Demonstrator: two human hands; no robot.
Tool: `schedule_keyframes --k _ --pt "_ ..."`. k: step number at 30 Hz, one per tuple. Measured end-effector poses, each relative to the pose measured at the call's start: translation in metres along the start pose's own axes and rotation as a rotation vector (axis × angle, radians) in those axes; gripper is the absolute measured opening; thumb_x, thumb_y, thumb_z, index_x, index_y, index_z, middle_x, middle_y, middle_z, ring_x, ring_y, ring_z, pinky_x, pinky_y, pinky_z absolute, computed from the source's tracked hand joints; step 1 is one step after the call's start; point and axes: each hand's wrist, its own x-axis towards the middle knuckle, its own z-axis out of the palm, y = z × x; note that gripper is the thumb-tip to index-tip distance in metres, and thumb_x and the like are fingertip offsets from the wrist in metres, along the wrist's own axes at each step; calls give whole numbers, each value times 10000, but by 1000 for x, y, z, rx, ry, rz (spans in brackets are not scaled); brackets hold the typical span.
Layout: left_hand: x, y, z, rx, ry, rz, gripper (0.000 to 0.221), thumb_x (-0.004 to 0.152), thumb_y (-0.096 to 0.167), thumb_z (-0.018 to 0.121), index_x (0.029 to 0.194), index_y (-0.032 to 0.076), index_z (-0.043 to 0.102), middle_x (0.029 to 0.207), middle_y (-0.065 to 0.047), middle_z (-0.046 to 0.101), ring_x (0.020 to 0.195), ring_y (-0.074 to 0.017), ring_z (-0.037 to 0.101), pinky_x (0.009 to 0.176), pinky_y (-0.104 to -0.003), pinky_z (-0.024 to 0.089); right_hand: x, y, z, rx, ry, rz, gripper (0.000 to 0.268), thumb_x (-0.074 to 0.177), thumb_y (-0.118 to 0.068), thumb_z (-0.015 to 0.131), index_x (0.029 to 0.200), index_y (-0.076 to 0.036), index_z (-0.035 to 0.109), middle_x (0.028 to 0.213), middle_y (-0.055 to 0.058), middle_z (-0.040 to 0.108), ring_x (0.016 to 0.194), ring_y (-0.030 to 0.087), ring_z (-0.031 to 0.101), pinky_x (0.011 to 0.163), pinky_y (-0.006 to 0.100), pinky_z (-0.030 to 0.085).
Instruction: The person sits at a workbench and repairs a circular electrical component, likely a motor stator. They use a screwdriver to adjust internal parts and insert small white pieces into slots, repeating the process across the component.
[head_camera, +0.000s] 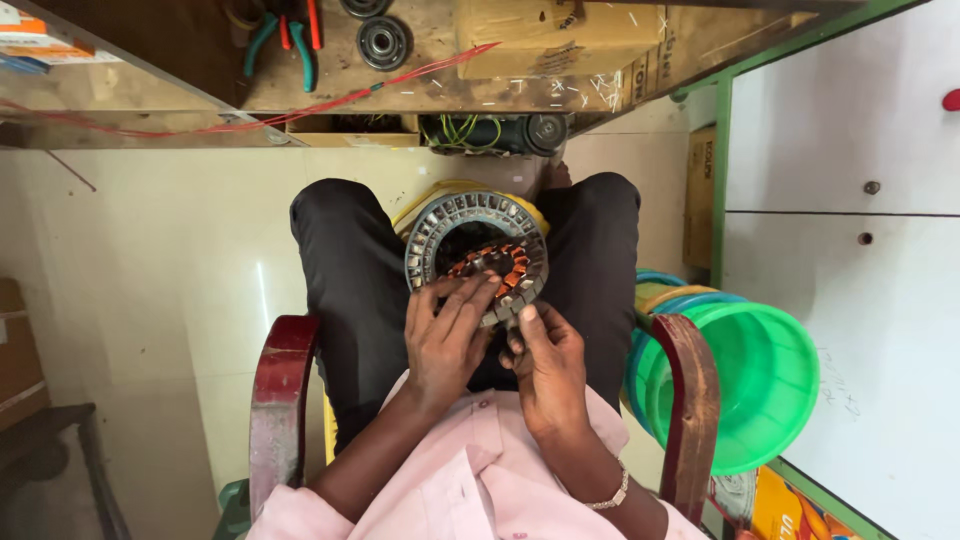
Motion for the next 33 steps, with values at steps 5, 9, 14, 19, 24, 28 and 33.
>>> schedule_keyframes --k 5,9,14,19,24,28,33 --pt "0 -1 4 24 24 26 547 782 36 764 1321 71 680 1309 -42 687 1122 -256 626 963 -412 486 3 2 1 116 15 28 188 1028 -183 668 1143 -41 624 922 -18 631 748 65 550 626 255 468" --pt "-3 -3 5 29 9 30 518 805 68 754 1318 76 684 1306 -42 692 1113 -254 624 962 -415 475 -1 1 11 79 12 -2 228 1010 -198 616 1193 -63 619 944 -18 655 775 67 577 645 261 483" --pt "-5 -4 8 -14 24 5 511 826 85 746 1333 87 681 1319 -33 692 1128 -255 623 973 -405 462 -1 0 16 83 -6 -43 246 1035 -205 591 1233 -62 622 961 -30 651 796 62 562 651 266 465" --pt "-1 -1 5 -74 18 -35 500 845 54 725 1341 90 668 1326 -35 698 1118 -259 614 977 -416 463 -4 14 2 100 54 -75 235 1069 -215 587 1256 -73 599 980 -16 603 819 87 551 688 292 479" --pt "25 12 -11 -39 -102 -208 593 776 100 773 1351 65 630 1273 -84 655 1095 -345 580 939 -481 463 -26 -11 -3 276 -165 -389 133 1205 -171 567 1294 -75 543 1127 41 592 920 157 570 776 348 492" --pt "38 27 -12 155 -439 -327 665 663 119 827 1301 155 642 1279 -95 609 1114 -367 567 907 -514 460 -43 -46 -11 259 287 -316 163 1118 -152 519 1276 -127 551 1136 9 611 940 159 595 799 355 510" --pt "62 14 -32 244 -618 -43 758 605 177 821 1340 158 633 1320 -18 610 1188 -317 558 963 -533 434 -41 -81 3 149 236 -475 133 1104 -105 527 1226 -77 571 1102 26 623 921 159 602 805 341 518"
